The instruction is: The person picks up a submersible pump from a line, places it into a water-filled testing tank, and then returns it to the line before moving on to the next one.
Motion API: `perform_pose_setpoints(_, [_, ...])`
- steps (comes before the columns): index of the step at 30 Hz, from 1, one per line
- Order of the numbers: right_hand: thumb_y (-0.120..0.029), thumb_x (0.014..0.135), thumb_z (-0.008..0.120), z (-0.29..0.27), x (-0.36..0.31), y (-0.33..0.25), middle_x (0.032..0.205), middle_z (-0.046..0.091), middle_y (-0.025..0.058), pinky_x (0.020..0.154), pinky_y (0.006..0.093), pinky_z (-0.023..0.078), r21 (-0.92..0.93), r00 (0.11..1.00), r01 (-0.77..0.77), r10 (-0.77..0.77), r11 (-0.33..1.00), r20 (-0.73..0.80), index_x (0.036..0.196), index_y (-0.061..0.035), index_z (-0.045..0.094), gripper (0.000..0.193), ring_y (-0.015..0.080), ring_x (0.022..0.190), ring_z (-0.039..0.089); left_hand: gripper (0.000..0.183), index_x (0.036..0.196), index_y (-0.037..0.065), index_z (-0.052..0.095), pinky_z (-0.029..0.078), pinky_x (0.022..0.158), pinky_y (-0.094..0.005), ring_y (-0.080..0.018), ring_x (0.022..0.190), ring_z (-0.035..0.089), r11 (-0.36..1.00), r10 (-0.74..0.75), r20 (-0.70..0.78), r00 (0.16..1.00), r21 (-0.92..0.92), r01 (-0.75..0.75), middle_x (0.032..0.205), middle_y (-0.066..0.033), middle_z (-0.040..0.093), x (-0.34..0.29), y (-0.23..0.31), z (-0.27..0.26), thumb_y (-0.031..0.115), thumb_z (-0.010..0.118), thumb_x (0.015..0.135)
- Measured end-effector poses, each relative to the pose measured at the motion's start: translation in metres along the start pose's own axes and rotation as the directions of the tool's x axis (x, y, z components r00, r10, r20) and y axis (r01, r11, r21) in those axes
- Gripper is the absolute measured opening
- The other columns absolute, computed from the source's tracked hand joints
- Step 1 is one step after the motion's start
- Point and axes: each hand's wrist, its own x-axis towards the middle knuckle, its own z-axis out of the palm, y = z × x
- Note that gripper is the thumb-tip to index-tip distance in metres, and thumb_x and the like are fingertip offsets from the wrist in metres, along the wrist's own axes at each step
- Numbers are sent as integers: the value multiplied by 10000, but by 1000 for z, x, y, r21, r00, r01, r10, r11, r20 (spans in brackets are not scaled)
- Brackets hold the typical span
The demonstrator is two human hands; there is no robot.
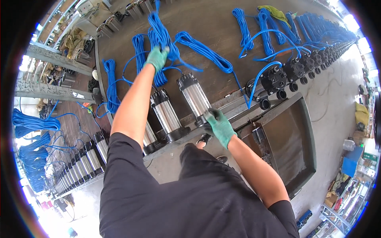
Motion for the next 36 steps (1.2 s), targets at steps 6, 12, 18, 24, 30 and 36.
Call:
perform_pose_setpoints(6, [-284, 1057, 600, -71, -66, 16, 1205, 639, 129, 846, 349, 602, 128, 998, -62, 59, 990, 30, 1538, -77, 422, 553, 209, 942, 700, 390, 1319, 2, 627, 469, 1080, -453, -406, 1280, 585, 991, 74, -138, 988, 121, -58, 1373, -245, 617, -33, -24, 57, 232, 628, 1004])
perform_pose_setpoints(12, [-203, 1066, 537, -155, -149, 90, 1161, 684, 189, 810, 403, 628, 243, 935, -95, 170, 965, -311, 1367, 29, 538, 380, 285, 913, 733, 376, 938, 33, 704, 526, 652, -298, -170, 676, 660, 836, 200, 111, 973, -537, -111, 761, -69, 713, -91, 145, 62, 379, 615, 1056])
perform_pose_setpoints(18, [-230, 1060, 535, -171, -226, 152, 1142, 686, 208, 784, 420, 633, 486, 814, 44, 251, 873, -523, 1321, 20, 548, 362, 318, 888, 735, 429, 1036, -20, 710, 541, 709, -359, -215, 746, 678, 781, 399, 163, 902, -576, -242, 825, -129, 716, -170, 301, 70, 398, 615, 1056])
perform_pose_setpoints(24, [-261, 1065, 521, -157, -268, 195, 1142, 681, 220, 780, 434, 635, 582, 747, 130, 307, 803, -590, 1343, 22, 539, 398, 335, 887, 734, 558, 1276, -14, 662, 466, 989, -318, -163, 1084, 614, 492, 426, 82, 901, -857, -154, 1143, -64, 697, -112, 322, 165, 484, 476, 1107])
perform_pose_setpoints(30, [-244, 1068, 519, -152, -277, 203, 1153, 679, 210, 788, 428, 631, 591, 752, 174, 281, 788, -597, 1362, 24, 534, 399, 323, 894, 733, 572, 688, 131, 442, 423, 686, -325, -154, 684, 529, 350, 399, 193, 896, -936, 46, 634, -6, 461, -144, 376, 152, 524, 451, 1104])
perform_pose_setpoints(36, [-263, 1064, 578, -163, -251, 162, 1238, 657, 196, 846, 399, 609, 453, 754, 284, 95, 845, -650, 1388, 29, 513, 441, 267, 959, 722, 554, 681, 114, 443, 459, 700, -333, -150, 637, 491, 312, 568, 172, 805, -950, -17, 603, 13, 384, -254, 393, 101, 445, 439, 1124])
